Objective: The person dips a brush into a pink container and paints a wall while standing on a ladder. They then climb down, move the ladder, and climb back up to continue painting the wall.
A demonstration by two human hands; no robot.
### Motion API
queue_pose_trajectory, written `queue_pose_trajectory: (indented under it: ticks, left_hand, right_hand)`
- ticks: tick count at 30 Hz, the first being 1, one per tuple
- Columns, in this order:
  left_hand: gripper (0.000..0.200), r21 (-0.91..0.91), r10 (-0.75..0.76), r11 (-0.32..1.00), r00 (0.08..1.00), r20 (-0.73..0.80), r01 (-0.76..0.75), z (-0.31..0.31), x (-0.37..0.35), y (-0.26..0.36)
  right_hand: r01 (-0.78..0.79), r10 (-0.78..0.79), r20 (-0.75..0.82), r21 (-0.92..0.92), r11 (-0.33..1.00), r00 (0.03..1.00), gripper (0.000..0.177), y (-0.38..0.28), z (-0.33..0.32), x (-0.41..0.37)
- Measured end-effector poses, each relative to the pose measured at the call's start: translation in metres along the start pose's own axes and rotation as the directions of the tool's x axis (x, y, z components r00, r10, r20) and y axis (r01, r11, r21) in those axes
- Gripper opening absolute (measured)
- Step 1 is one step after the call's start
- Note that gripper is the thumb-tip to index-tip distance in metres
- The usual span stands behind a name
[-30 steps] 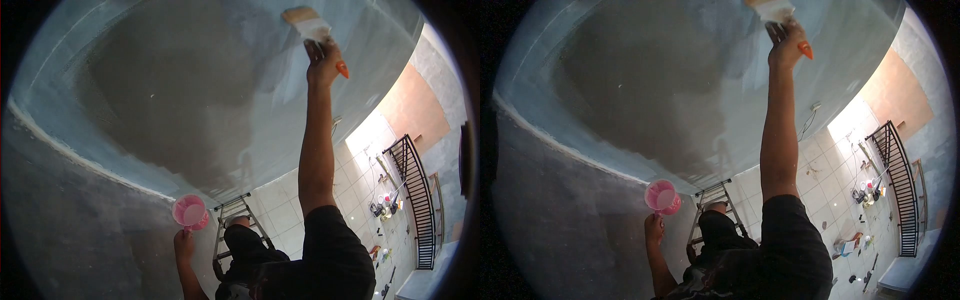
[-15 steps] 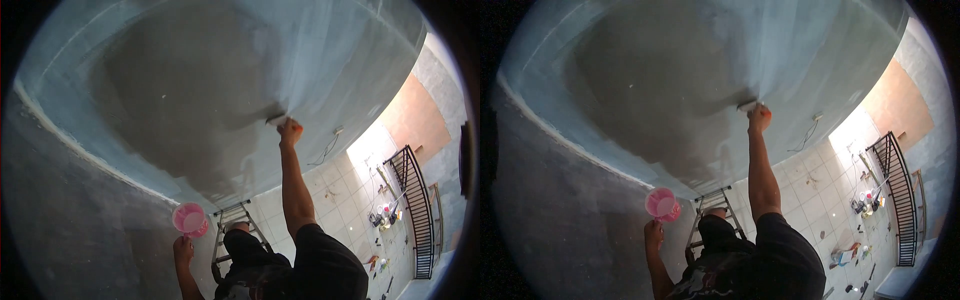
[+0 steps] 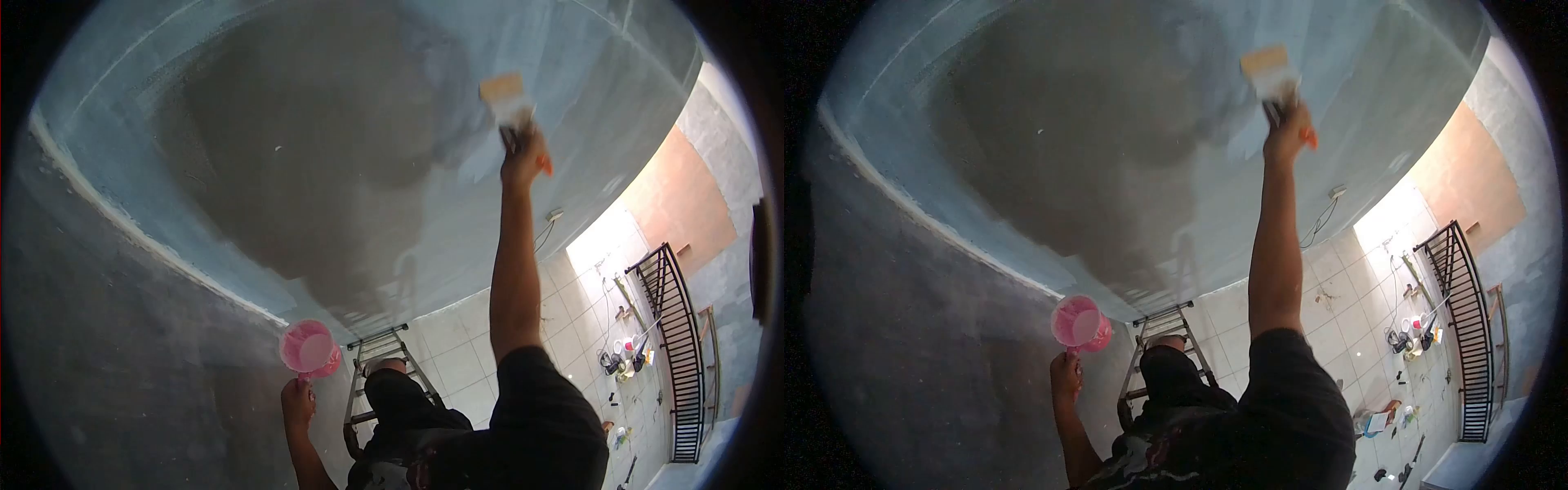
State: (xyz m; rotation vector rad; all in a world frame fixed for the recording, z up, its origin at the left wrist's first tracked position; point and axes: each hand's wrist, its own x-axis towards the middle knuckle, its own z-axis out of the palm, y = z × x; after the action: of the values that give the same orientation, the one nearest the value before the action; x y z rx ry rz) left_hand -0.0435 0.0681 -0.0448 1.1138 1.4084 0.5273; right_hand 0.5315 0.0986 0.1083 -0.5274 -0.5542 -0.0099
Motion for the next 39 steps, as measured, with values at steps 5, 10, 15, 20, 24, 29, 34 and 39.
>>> queue_pose_trajectory:
  ticks: [5,10,15,20,24,29,34,39]
  left_hand:
    - [0.027,0.057,-0.009,0.998,1.0,-0.005,0.009,-0.011,0.004,-0.011]
    - [0.03,0.083,-0.044,0.996,0.999,-0.021,0.046,-0.018,0.009,-0.009]
    - [0.03,0.07,-0.012,0.997,0.998,-0.055,0.016,-0.015,0.002,0.001]
    - [0.027,0.065,-0.03,0.997,0.995,-0.096,0.036,-0.014,0.003,-0.006]
    - [0.037,0.194,0.082,0.979,0.995,-0.056,-0.07,-0.021,0.004,-0.014]
    - [0.036,0.068,0.032,0.997,0.997,-0.067,-0.027,-0.016,0.003,-0.02]
    - [0.035,0.134,0.029,0.991,0.999,-0.037,-0.023,-0.015,0.003,-0.018]
    - [0.034,0.152,0.015,0.988,1.0,-0.012,-0.013,-0.018,0.013,-0.024]
  right_hand:
    - [-0.342,0.269,-0.426,-0.105,0.934,0.864,0.035,0.078,-0.129,-0.136]
    - [-0.541,0.307,-0.613,-0.238,0.807,0.728,0.029,0.089,-0.137,-0.152]
    - [-0.359,0.15,-0.459,-0.411,0.838,0.876,0.024,0.035,-0.041,-0.043]
    - [0.021,-0.05,-0.122,-0.226,0.974,0.991,0.025,-0.078,0.071,0.073]
    - [0.144,-0.144,-0.043,-0.007,0.99,0.989,0.031,-0.145,0.125,0.13]
    - [0.124,-0.124,0.001,0.05,0.991,0.992,0.03,-0.119,0.091,0.165]
    - [-0.122,0.115,-0.279,-0.008,0.993,0.953,0.03,-0.027,-0.029,0.075]
    - [-0.339,0.161,-0.541,-0.248,0.907,0.825,0.024,-0.021,-0.073,0.021]
